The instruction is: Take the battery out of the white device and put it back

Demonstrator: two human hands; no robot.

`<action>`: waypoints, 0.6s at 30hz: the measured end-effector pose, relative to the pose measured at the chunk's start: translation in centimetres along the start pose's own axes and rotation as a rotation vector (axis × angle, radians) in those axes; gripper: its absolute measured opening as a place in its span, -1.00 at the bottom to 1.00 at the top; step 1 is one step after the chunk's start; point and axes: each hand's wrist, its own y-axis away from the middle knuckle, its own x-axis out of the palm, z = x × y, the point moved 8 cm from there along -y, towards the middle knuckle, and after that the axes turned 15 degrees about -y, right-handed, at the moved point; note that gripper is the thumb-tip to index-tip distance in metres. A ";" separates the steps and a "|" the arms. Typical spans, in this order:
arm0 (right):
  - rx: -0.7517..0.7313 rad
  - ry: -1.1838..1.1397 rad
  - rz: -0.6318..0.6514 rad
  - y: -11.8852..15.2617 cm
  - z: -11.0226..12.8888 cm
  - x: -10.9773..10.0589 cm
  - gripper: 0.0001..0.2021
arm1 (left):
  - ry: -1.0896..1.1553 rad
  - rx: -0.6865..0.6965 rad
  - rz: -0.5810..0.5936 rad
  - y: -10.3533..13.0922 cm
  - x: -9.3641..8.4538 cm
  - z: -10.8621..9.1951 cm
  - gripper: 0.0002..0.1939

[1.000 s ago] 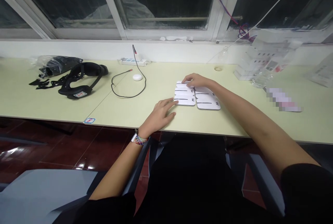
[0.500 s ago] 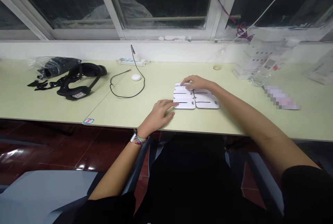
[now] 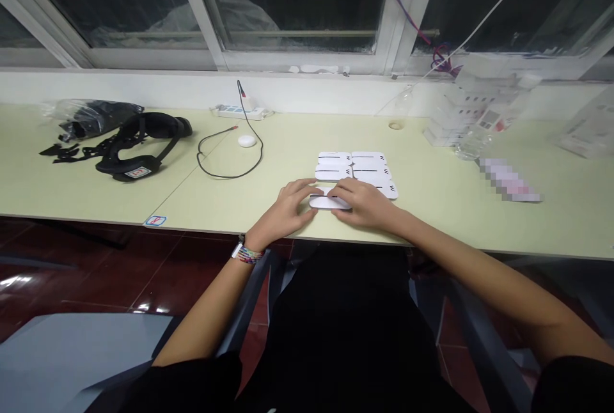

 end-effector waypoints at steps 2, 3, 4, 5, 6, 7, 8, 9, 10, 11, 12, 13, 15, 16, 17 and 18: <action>-0.036 -0.034 0.015 0.0 0.5 0.3 -0.77 | 0.072 0.033 -0.019 0.0 -0.6 -0.4 -0.69; -0.034 -0.070 0.007 -0.1 0.5 0.2 -0.75 | 0.118 0.033 -0.032 0.0 -0.9 -0.3 -0.74; -0.014 -0.117 -0.015 -0.2 0.3 0.0 -0.73 | 0.166 0.019 -0.046 0.0 -1.2 -0.2 -0.78; 0.020 -0.170 -0.043 -0.4 -0.1 -0.3 -0.71 | 0.210 -0.006 -0.057 0.0 -1.4 0.1 -0.80; 0.056 -0.218 -0.069 -0.5 -0.4 -0.5 -0.69 | 0.245 -0.034 -0.062 0.0 -1.4 0.4 -0.79; 0.080 -0.251 -0.083 -0.6 -0.6 -0.6 -0.68 | 0.266 -0.061 -0.056 0.0 -1.3 0.6 -0.77; 0.087 -0.265 -0.083 -0.7 -0.7 -0.6 -0.67 | 0.271 -0.081 -0.037 0.0 -1.0 0.8 -0.74; 0.075 -0.266 -0.073 -0.7 -0.6 -0.6 -0.68 | 0.261 -0.095 -0.014 0.0 -0.7 1.0 -0.73; 0.050 -0.261 -0.053 -0.7 -0.3 -0.6 -0.70 | 0.239 -0.106 0.005 0.0 -0.4 1.1 -0.72; 0.023 -0.258 -0.031 -0.6 -0.1 -0.6 -0.73 | 0.211 -0.113 0.016 0.0 -0.2 1.1 -0.71; -0.001 -0.259 -0.012 -0.4 0.2 -0.7 -0.75 | 0.178 -0.118 0.018 0.0 0.0 1.2 -0.72; -0.017 -0.263 0.007 -0.2 0.3 -0.8 -0.76 | 0.142 -0.120 0.011 0.0 0.0 1.3 -0.72; -0.030 -0.276 0.038 0.4 0.6 -1.1 -0.76 | 0.074 -0.120 -0.015 0.0 0.0 1.4 -0.74; -0.027 -0.284 0.054 0.7 0.6 -1.2 -0.76 | 0.051 -0.119 -0.024 0.0 0.0 1.5 -0.73; -0.020 -0.293 0.070 0.9 0.6 -1.3 -0.76 | 0.045 -0.118 -0.030 0.0 0.0 1.5 -0.72; -0.011 -0.301 0.085 1.2 0.6 -1.4 -0.76 | 0.059 -0.114 -0.025 0.1 0.0 1.5 -0.69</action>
